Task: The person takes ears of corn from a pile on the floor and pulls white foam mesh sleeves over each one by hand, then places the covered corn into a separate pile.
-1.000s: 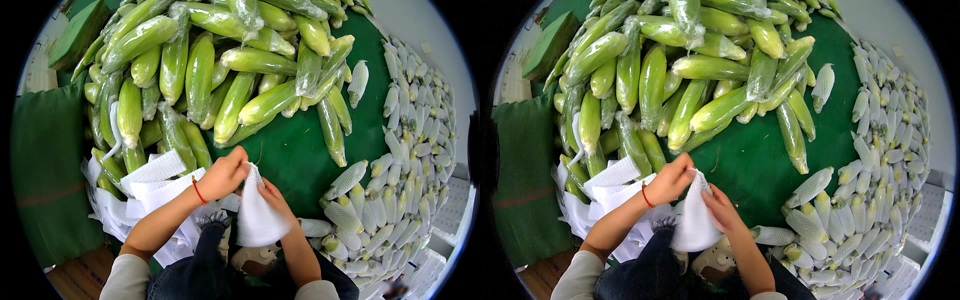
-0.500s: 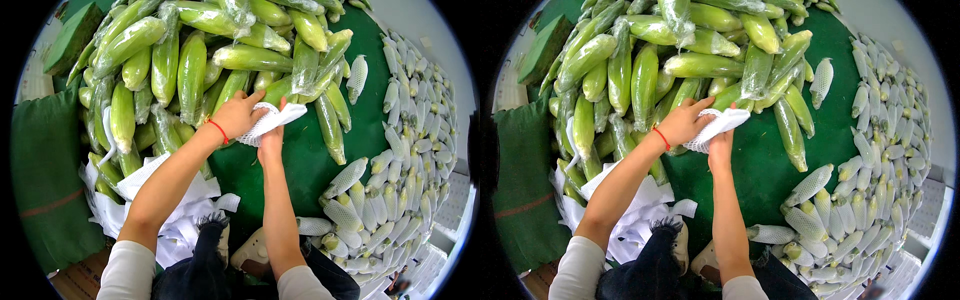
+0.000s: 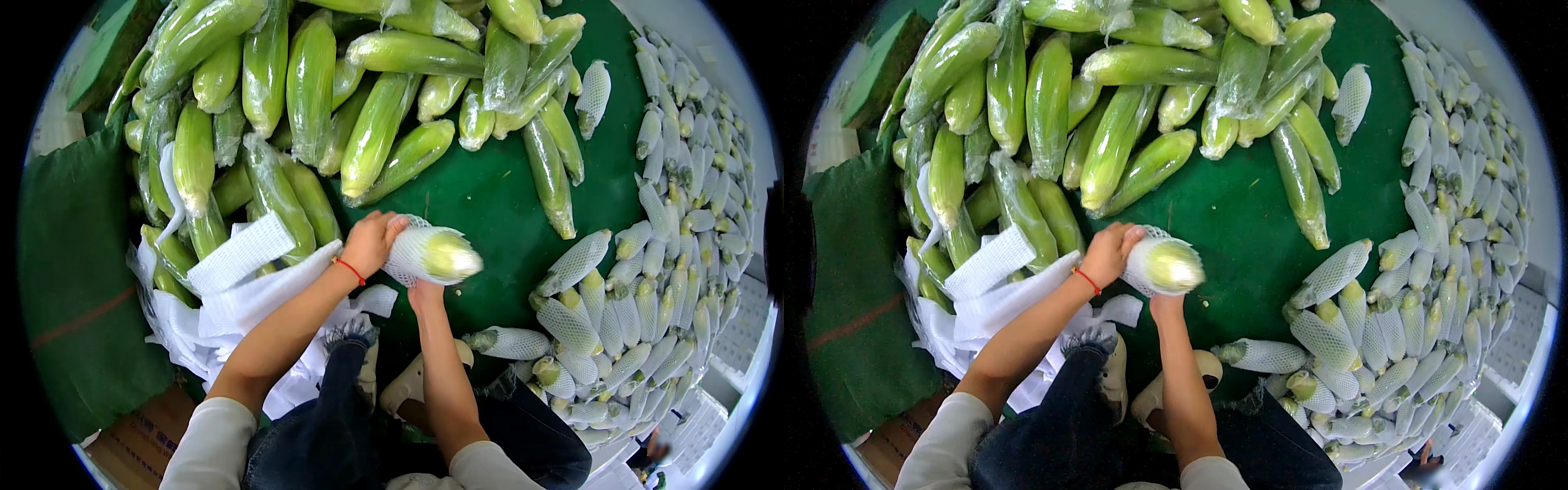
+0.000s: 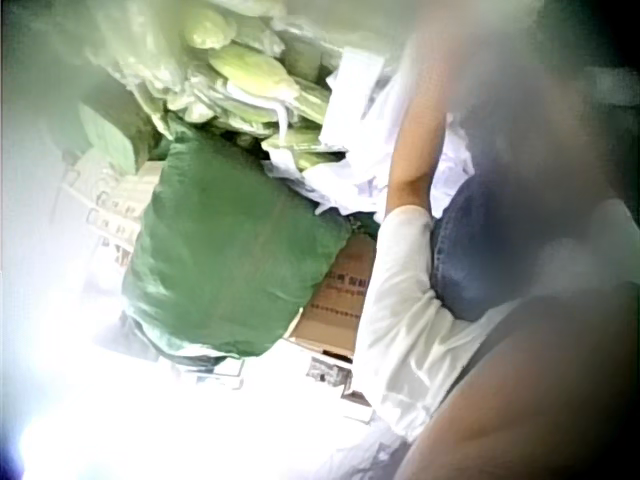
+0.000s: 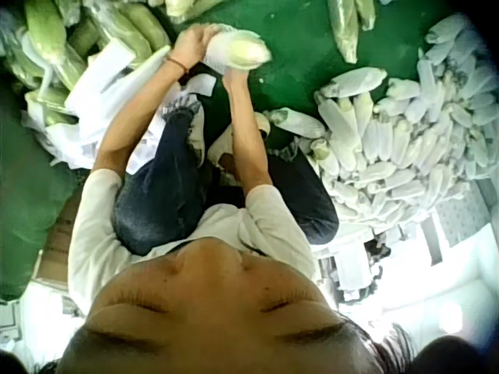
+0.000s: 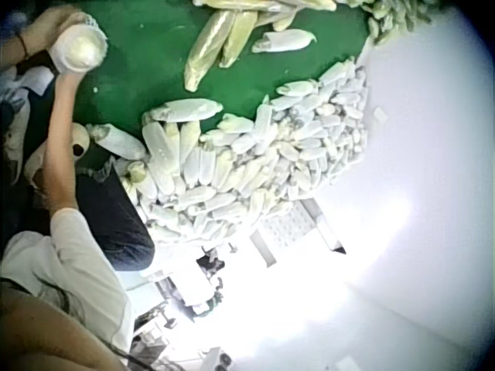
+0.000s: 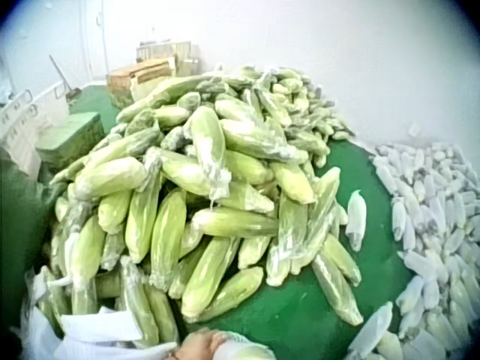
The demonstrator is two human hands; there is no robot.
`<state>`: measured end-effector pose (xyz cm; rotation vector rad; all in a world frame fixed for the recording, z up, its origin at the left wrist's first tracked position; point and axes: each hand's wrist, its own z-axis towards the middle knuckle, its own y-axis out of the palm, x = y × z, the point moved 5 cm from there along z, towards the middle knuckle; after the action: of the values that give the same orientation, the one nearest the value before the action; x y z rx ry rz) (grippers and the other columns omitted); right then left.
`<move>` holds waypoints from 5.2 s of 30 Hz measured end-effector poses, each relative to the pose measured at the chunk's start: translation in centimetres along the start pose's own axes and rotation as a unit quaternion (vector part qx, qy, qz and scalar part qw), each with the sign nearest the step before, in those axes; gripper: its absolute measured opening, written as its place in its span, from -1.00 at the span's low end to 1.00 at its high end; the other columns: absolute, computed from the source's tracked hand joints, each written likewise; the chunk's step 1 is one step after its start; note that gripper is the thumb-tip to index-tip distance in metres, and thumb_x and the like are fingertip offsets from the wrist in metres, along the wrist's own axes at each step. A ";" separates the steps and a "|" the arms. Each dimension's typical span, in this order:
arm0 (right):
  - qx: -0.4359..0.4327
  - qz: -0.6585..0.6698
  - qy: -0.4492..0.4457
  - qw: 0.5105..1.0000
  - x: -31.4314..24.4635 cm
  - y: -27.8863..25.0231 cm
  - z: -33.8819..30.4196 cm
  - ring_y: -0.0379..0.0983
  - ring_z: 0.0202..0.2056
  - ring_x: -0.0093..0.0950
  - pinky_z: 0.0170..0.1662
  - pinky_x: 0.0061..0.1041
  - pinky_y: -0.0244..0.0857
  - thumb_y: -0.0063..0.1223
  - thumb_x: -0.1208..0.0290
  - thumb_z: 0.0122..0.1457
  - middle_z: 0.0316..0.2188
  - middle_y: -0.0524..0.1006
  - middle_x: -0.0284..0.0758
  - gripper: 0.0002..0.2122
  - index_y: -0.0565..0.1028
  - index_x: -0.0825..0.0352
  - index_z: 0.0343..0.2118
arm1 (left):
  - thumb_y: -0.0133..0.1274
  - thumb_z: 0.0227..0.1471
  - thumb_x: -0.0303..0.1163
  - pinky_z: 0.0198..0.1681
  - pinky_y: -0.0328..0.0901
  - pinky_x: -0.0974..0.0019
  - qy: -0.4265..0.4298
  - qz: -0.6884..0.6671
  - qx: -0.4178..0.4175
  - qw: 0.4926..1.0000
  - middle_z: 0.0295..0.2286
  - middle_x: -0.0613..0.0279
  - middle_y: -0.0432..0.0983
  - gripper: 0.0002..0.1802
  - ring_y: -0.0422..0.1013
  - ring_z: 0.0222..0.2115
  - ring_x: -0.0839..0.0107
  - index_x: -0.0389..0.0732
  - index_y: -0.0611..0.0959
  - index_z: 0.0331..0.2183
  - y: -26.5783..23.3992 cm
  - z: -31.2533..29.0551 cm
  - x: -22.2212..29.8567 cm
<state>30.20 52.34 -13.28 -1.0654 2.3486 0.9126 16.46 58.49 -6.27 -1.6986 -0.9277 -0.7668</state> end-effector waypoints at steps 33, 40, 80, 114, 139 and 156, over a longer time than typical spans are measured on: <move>-0.159 0.000 0.229 0.960 -9.4 6.8 -6.3 0.43 -0.30 -0.48 -0.15 -0.38 0.35 -0.12 0.34 0.22 -0.29 0.49 -0.34 -0.84 0.40 0.27 -0.20 | 0.10 0.03 -0.45 0.05 0.22 0.38 -0.084 -0.712 -0.266 0.644 0.00 0.24 0.36 -0.44 0.33 -0.06 0.50 -0.23 0.34 0.08 -3.4 -8.1 4.9; -0.260 -0.583 -0.323 0.699 -13.6 16.5 -0.5 0.44 -0.26 -0.21 -0.16 -0.38 0.33 -0.02 0.51 0.06 -0.29 0.47 -0.12 -0.56 0.32 0.30 0.06 | 0.02 -0.08 -0.58 -0.34 0.39 0.23 -0.070 -0.149 0.102 0.981 -0.46 0.04 0.50 -0.73 0.50 -0.40 0.19 -0.23 0.50 -0.23 -10.5 2.3 0.7; -0.211 -0.061 0.341 0.914 -10.3 2.0 -10.2 0.37 -0.04 -0.28 -0.04 -0.30 0.35 0.10 0.29 0.06 0.09 0.24 -0.19 -0.29 0.00 0.16 0.25 | 0.11 0.01 -0.25 -0.11 0.29 0.25 0.121 -0.188 -0.141 0.965 -0.17 -0.06 0.36 -0.58 0.36 -0.17 0.07 -0.27 0.47 -0.12 -0.6 -8.9 6.8; -0.287 -0.329 0.097 0.894 -5.7 8.1 -2.8 0.33 0.02 -0.46 0.07 -0.41 0.21 -0.04 0.48 0.11 -0.01 0.39 -0.28 -0.54 0.24 0.36 0.10 | 0.00 -0.12 -0.60 -0.37 0.33 0.38 -0.147 -0.399 -0.049 0.904 -0.43 0.24 0.50 -0.87 0.42 -0.50 0.41 -0.25 0.51 -0.41 -6.5 0.0 -0.2; -0.008 -0.113 -0.202 0.973 -5.2 5.3 -1.4 0.38 -0.40 -0.65 -0.30 -0.63 0.27 -0.14 0.46 0.22 -0.41 0.50 -0.39 -0.81 0.47 0.48 -0.27 | -0.10 0.10 -0.43 -0.31 0.31 0.35 0.032 -0.182 0.046 0.982 -0.44 -0.01 0.53 -0.76 0.39 -0.44 0.45 -0.36 0.56 -0.25 -1.9 -0.8 -1.1; -0.119 -0.267 -0.259 0.921 -5.4 4.8 -4.9 0.31 -0.44 -0.61 -0.35 -0.62 0.18 0.01 0.43 0.06 -0.45 0.44 -0.33 -0.81 0.47 0.52 -0.49 | -0.05 0.04 -0.47 -0.42 0.25 0.38 -0.046 -0.283 0.089 0.954 -0.51 0.17 0.43 -0.82 0.35 -0.47 0.47 -0.39 0.59 -0.37 -1.9 -7.2 -1.7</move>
<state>29.50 54.02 -4.75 -1.2756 1.4419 1.1041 13.52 51.65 -4.72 -1.3242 -1.5364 -0.9435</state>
